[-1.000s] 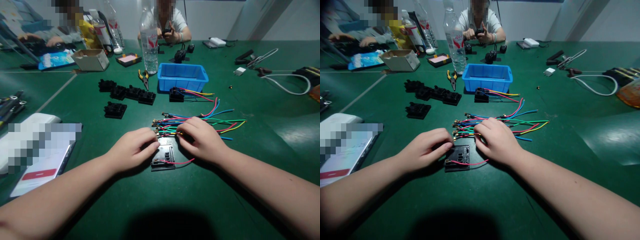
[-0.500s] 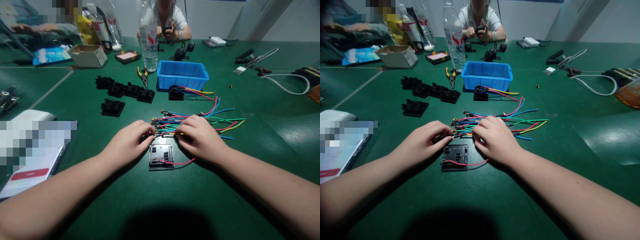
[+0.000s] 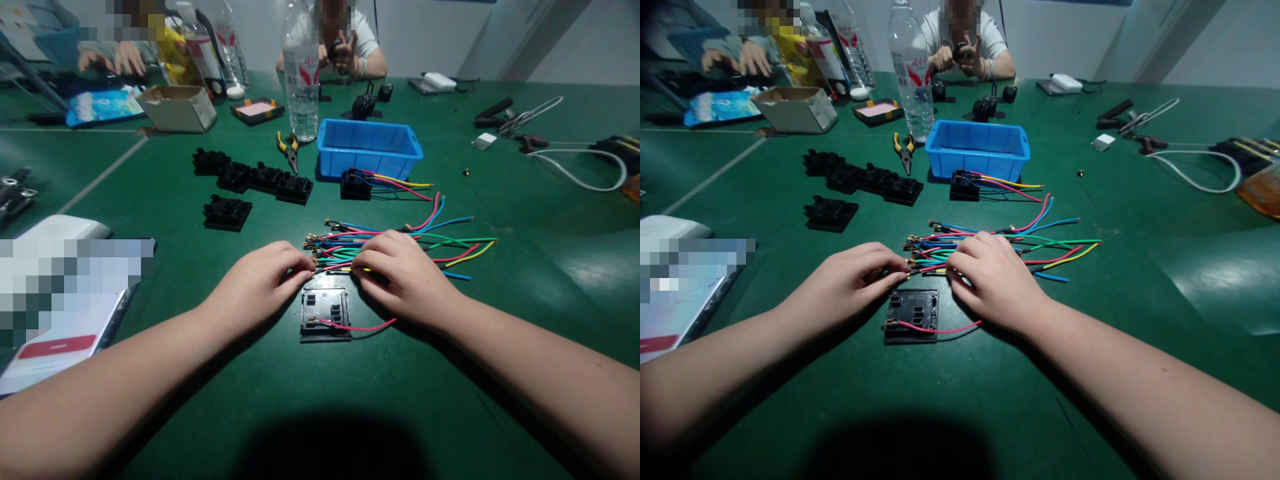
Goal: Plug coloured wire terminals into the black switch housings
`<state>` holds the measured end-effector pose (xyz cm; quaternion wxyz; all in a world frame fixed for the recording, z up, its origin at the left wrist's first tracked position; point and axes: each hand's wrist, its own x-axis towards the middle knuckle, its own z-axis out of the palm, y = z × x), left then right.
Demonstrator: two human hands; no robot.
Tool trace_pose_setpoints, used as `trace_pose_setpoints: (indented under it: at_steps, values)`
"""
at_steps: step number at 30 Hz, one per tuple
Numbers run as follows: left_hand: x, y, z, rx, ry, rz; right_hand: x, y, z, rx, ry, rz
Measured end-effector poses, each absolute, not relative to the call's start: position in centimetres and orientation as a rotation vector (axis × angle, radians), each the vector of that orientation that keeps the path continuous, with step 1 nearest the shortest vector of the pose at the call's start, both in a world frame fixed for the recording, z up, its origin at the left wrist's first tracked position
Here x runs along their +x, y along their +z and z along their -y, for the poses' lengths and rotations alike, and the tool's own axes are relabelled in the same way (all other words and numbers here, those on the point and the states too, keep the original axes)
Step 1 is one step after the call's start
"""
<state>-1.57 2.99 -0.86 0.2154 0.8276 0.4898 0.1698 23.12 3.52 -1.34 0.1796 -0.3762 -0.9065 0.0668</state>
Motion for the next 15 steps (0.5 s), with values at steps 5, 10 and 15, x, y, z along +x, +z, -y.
trace_pose_setpoints:
  at_steps: [5,10,15]
  values:
    - [-1.59,-0.65,-2.89,2.262,0.465,-1.342,23.16,-1.32,-3.61,-1.020,0.227,2.572]
    - [-1.62,-0.56,-2.84,2.262,0.467,-1.335,23.12,-1.33,-3.59,-0.992,0.236,2.572]
    - [-1.65,-0.70,-2.80,2.255,0.469,-1.322,23.15,-1.36,-3.58,-0.969,0.260,2.577]
